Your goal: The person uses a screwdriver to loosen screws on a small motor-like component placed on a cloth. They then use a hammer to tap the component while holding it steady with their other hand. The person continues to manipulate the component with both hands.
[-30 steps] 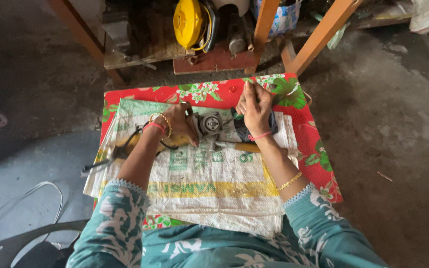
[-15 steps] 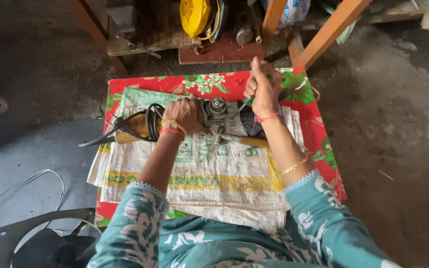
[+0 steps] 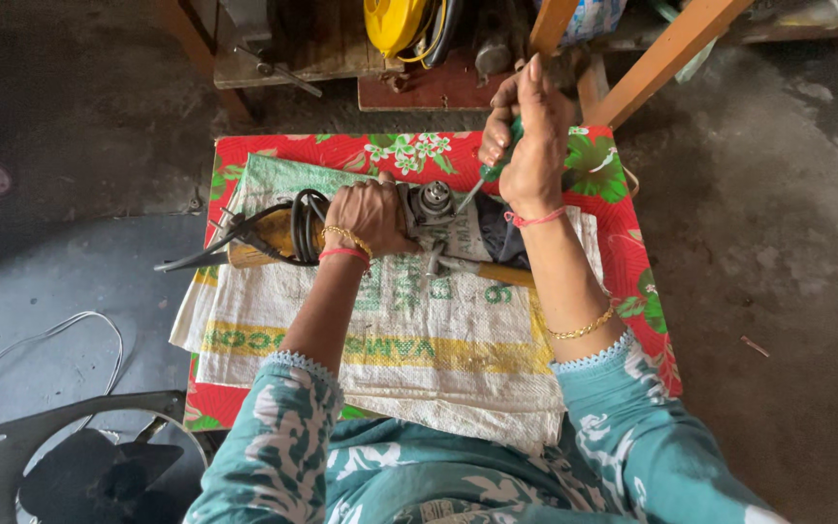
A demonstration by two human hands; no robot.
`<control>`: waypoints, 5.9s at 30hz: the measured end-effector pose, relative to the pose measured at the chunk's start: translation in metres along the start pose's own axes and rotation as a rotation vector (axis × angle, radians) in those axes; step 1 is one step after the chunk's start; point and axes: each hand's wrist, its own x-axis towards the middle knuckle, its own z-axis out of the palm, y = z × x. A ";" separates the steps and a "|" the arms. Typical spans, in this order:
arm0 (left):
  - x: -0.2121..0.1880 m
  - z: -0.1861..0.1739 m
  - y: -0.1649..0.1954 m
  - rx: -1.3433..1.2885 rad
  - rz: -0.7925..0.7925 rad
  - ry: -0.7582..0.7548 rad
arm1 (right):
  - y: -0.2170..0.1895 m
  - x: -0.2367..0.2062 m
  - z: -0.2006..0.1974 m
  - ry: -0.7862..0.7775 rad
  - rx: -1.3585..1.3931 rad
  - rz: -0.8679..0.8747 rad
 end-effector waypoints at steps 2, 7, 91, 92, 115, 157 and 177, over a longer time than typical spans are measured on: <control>0.002 -0.002 0.000 0.017 -0.011 -0.056 | 0.003 -0.001 -0.001 -0.011 -0.036 -0.028; 0.003 -0.004 0.001 -0.021 -0.030 -0.098 | 0.007 -0.002 -0.001 -0.028 -0.062 -0.017; 0.008 0.002 -0.001 0.002 -0.029 -0.078 | -0.074 -0.008 0.009 -0.657 -1.437 -0.443; 0.008 0.000 -0.001 -0.010 -0.040 -0.114 | -0.072 -0.012 0.013 -0.656 -1.421 -0.408; 0.004 -0.002 0.002 -0.009 -0.030 -0.046 | -0.079 -0.019 0.021 -0.529 -1.732 -0.143; -0.019 0.008 0.013 0.025 -0.014 0.128 | -0.109 -0.043 0.013 -0.573 -1.309 -0.230; -0.019 0.008 0.012 0.057 -0.016 0.104 | -0.085 -0.027 0.018 -0.463 -1.228 -0.474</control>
